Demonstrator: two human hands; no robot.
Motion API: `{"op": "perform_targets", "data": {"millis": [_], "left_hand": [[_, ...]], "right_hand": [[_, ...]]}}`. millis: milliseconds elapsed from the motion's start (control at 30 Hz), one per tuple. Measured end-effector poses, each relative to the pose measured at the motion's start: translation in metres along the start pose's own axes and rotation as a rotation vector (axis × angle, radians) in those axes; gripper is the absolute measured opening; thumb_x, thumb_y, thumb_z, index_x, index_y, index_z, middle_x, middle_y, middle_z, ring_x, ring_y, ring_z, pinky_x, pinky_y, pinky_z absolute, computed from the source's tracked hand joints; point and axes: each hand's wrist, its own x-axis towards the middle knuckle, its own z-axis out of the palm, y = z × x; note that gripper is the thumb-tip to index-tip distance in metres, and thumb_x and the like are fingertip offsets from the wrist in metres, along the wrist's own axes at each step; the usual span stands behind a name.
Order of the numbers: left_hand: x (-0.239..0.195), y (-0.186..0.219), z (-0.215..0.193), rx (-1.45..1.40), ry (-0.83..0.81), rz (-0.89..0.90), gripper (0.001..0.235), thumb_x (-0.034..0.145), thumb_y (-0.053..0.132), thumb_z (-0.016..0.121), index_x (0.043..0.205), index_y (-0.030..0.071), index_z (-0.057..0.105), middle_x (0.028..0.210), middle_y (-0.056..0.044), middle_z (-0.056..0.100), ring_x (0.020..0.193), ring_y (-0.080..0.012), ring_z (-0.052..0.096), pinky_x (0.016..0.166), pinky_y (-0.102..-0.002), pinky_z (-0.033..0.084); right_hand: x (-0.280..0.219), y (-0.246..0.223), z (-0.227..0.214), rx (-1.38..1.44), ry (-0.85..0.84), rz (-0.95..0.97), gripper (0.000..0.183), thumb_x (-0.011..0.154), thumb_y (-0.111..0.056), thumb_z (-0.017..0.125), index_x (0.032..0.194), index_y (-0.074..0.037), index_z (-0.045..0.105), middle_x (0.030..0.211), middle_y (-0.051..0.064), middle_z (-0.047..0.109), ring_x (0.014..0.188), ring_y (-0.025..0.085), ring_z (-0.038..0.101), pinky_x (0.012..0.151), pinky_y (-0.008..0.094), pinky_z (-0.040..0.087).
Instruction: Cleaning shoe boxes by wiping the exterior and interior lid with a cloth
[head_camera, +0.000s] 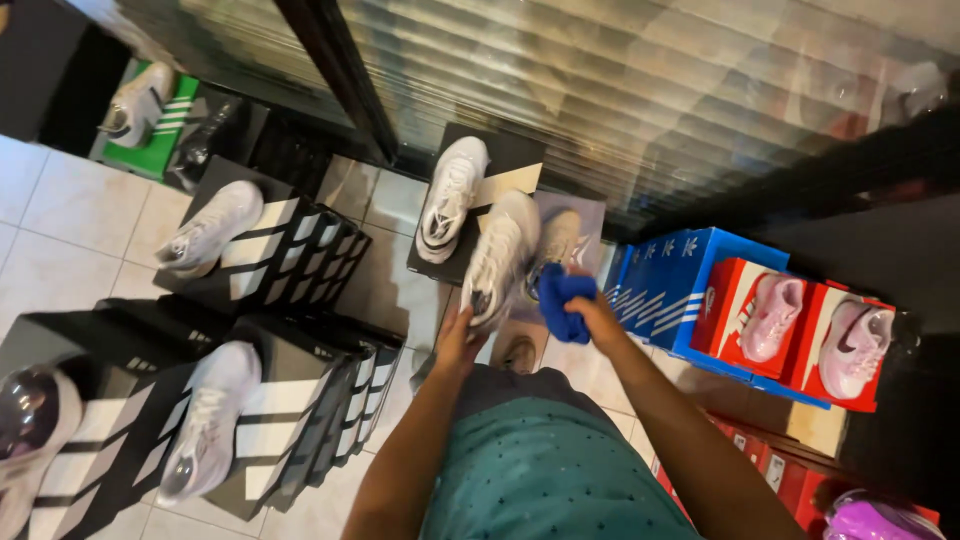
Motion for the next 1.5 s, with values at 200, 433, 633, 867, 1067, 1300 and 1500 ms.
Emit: {"op": "perform_targets", "data": {"millis": [200,433,633,867,1067,1300,1500], "left_hand": [[0.122,-0.028,0.031,0.022,0.165,0.100,0.095,0.084,0.029,0.092,0.159,0.014,0.036,0.134,-0.029,0.051,0.103,-0.0402,0.060,0.104,-0.062,0.049],[0.128,-0.009,0.066,-0.071,0.086,0.132,0.096,0.082,0.027,0.096,0.158,0.017,0.039,0.146,-0.041,0.037,0.125,-0.0485,0.045,0.103,-0.064,0.046],[0.113,0.022,0.083,0.009,0.191,0.027,0.088,0.089,0.027,0.087,0.160,0.022,0.035,0.153,-0.034,0.029,0.124,-0.0468,0.051,0.112,-0.060,0.044],[0.092,0.056,0.073,0.383,0.058,-0.092,0.105,0.094,0.036,0.080,0.166,0.020,0.006,0.168,-0.031,0.003,0.154,-0.0495,0.011,0.114,-0.081,0.014],[0.072,0.064,0.000,0.913,-0.060,-0.218,0.073,0.089,0.031,0.068,0.153,0.004,0.044,0.159,-0.026,0.038,0.143,-0.0494,0.038,0.099,-0.075,0.045],[0.046,0.041,-0.005,1.178,-0.246,-0.067,0.038,0.088,0.041,0.074,0.118,0.019,0.073,0.105,-0.006,0.078,0.091,-0.0205,0.074,0.083,-0.037,0.054],[0.076,-0.072,-0.082,1.179,-0.199,0.110,0.037,0.090,0.038,0.078,0.117,0.014,0.076,0.101,-0.013,0.078,0.090,-0.0287,0.075,0.081,-0.040,0.056]], "right_hand": [[-0.028,-0.009,0.032,-0.074,-0.103,0.097,0.083,0.068,-0.005,0.067,0.150,-0.011,0.055,0.129,0.018,0.061,0.121,0.035,0.056,0.106,0.046,0.042],[0.002,0.035,0.043,-0.131,-0.078,0.121,0.083,0.064,-0.005,0.072,0.145,-0.020,0.062,0.136,0.012,0.064,0.125,0.028,0.058,0.109,0.041,0.041],[0.017,0.048,0.072,-0.056,-0.027,0.112,0.081,0.063,-0.006,0.073,0.144,-0.013,0.062,0.137,0.016,0.063,0.131,0.031,0.054,0.114,0.045,0.037],[0.024,0.017,0.109,0.049,0.050,0.242,0.075,0.068,-0.010,0.076,0.142,-0.011,0.062,0.129,0.018,0.066,0.121,0.034,0.059,0.105,0.049,0.045],[-0.002,0.075,0.062,0.219,0.160,0.311,0.071,0.067,-0.022,0.084,0.134,-0.006,0.065,0.110,0.021,0.068,0.094,0.041,0.067,0.086,0.056,0.053],[-0.066,0.131,-0.020,0.213,0.273,0.603,0.073,0.071,-0.029,0.085,0.135,-0.001,0.063,0.115,0.029,0.067,0.101,0.047,0.068,0.086,0.060,0.053],[-0.082,0.250,-0.122,0.241,0.215,0.683,0.075,0.076,-0.040,0.087,0.138,-0.006,0.060,0.113,0.025,0.068,0.099,0.044,0.069,0.083,0.057,0.055]]}}
